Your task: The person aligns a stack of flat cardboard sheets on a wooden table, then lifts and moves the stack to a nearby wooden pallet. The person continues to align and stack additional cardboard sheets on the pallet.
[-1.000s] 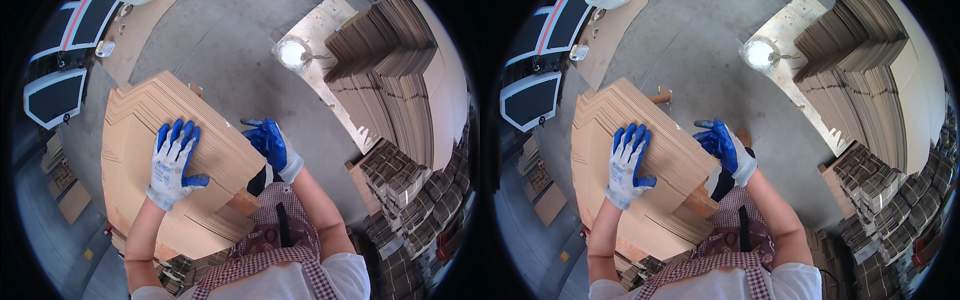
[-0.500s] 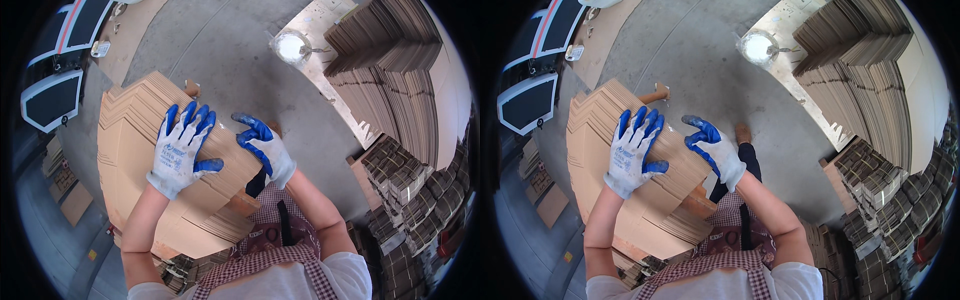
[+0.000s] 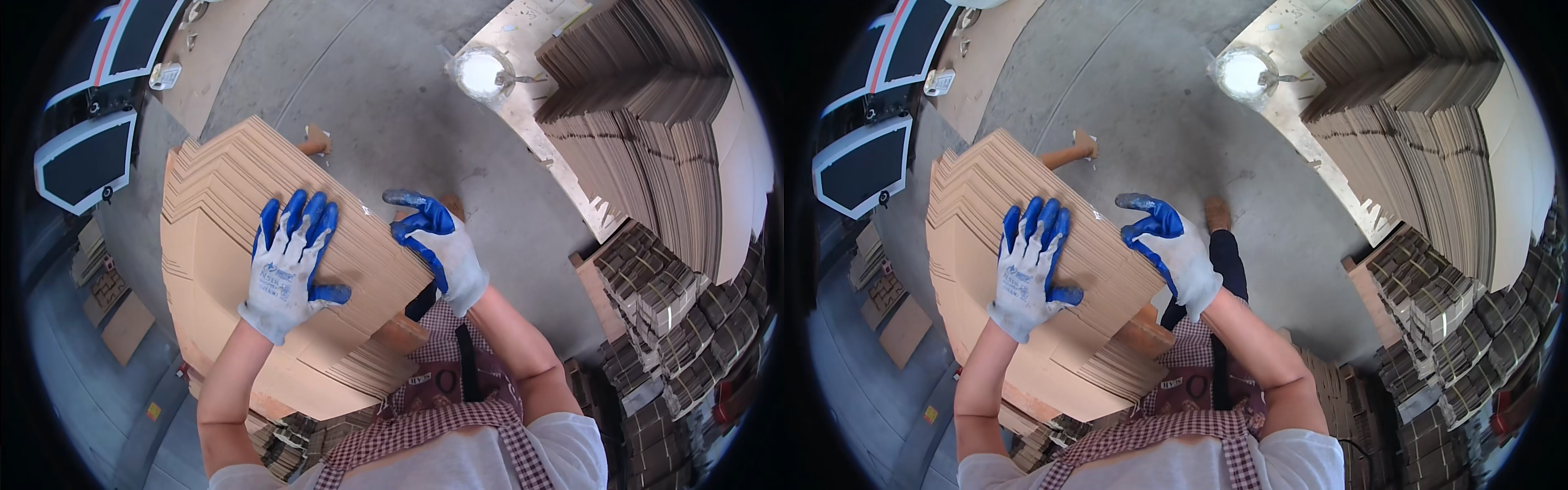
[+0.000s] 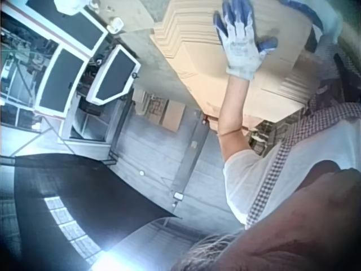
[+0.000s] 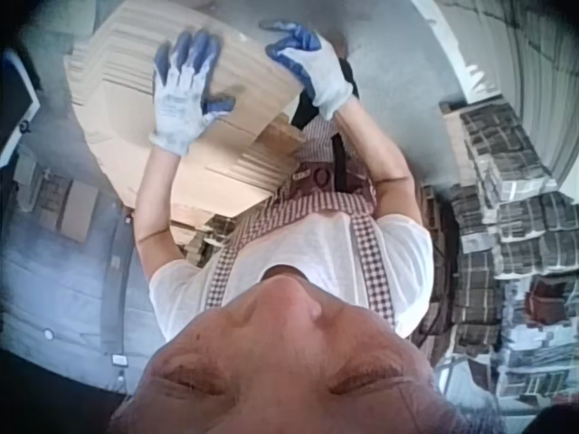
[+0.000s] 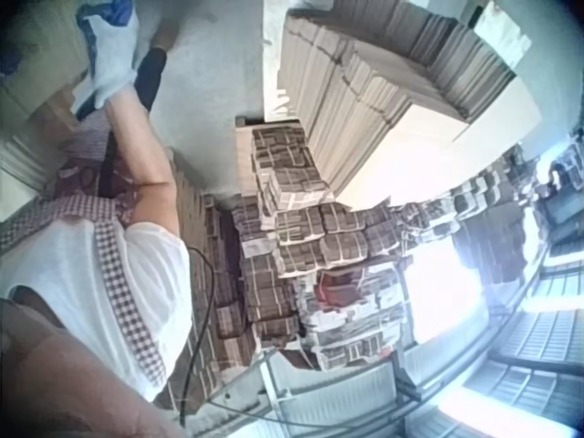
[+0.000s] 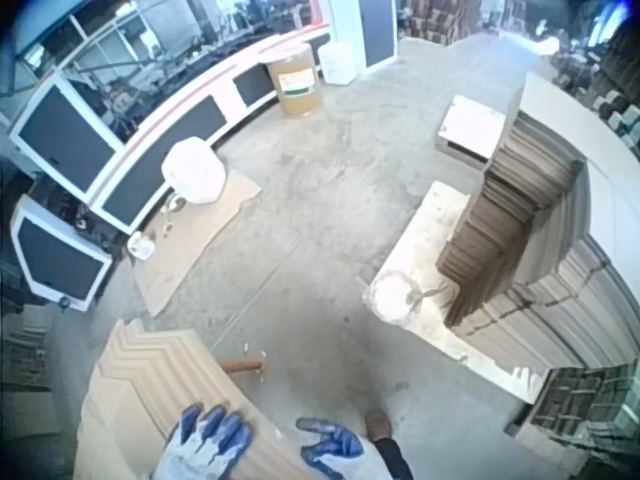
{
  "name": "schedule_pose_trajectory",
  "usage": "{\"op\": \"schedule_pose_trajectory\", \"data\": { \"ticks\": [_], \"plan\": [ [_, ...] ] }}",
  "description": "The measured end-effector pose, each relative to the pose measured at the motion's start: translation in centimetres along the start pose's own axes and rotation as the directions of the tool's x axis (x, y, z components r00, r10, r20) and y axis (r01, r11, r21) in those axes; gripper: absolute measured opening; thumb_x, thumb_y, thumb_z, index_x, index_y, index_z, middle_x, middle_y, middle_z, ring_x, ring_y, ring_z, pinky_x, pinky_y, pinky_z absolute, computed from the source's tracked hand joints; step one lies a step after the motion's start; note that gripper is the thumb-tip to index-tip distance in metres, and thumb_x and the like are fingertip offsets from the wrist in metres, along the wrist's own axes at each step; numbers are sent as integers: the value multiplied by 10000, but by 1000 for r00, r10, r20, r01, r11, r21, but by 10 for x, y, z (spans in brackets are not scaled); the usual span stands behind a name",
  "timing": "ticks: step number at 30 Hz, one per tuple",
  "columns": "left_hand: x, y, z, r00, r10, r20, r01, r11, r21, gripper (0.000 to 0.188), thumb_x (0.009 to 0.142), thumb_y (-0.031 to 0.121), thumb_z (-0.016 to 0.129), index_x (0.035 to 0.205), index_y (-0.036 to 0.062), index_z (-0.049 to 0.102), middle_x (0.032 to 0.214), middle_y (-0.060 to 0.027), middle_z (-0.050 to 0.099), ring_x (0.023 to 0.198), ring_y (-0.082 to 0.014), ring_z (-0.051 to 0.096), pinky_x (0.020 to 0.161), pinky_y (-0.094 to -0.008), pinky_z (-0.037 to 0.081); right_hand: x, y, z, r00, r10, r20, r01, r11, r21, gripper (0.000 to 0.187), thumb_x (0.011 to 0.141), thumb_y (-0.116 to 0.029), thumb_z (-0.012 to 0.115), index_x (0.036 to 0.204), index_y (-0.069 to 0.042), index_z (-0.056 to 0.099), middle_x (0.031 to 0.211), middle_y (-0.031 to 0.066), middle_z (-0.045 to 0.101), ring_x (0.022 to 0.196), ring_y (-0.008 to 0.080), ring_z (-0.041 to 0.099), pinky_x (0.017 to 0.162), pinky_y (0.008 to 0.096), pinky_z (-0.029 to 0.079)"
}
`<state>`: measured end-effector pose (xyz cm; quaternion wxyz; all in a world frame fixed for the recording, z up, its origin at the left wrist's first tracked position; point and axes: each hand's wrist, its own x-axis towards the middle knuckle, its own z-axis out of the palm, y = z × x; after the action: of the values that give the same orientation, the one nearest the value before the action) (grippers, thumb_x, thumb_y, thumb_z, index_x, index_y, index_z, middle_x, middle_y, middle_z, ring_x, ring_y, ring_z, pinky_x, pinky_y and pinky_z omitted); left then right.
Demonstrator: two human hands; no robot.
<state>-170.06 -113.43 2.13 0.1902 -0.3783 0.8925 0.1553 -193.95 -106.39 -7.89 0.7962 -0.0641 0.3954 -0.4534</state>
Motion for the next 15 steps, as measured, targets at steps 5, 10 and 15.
{"op": "schedule_pose_trajectory", "data": {
  "ticks": [5,10,15],
  "plan": [
    [-18,0,1,999,-13,48,14,1000,-13,1107,773,809,570,1582,74,398,1642,-184,364,1541,-409,283,1270,-601,159,3,1,0,999,7,-50,-9,999,-50,478,947,-42,668,1418,-6,589,997,23,718,938,72,653,876,219,522],
    [-17,-3,-6,1000,12,25,-11,999,-51,1088,780,823,560,1567,84,423,1625,-156,400,1523,-380,325,1270,-585,186,10,5,-8,997,42,-59,-42,999,5,492,938,-51,690,1420,-20,594,996,28,710,922,74,651,871,215,520],
    [23,3,-15,990,80,-114,-87,995,-56,1031,801,783,573,1537,70,461,1604,-162,436,1523,-384,337,1269,-587,186,8,2,-3,997,36,-70,-36,999,2,482,935,-56,697,1407,-20,607,978,21,704,904,70,654,857,211,528]
  ]
}}
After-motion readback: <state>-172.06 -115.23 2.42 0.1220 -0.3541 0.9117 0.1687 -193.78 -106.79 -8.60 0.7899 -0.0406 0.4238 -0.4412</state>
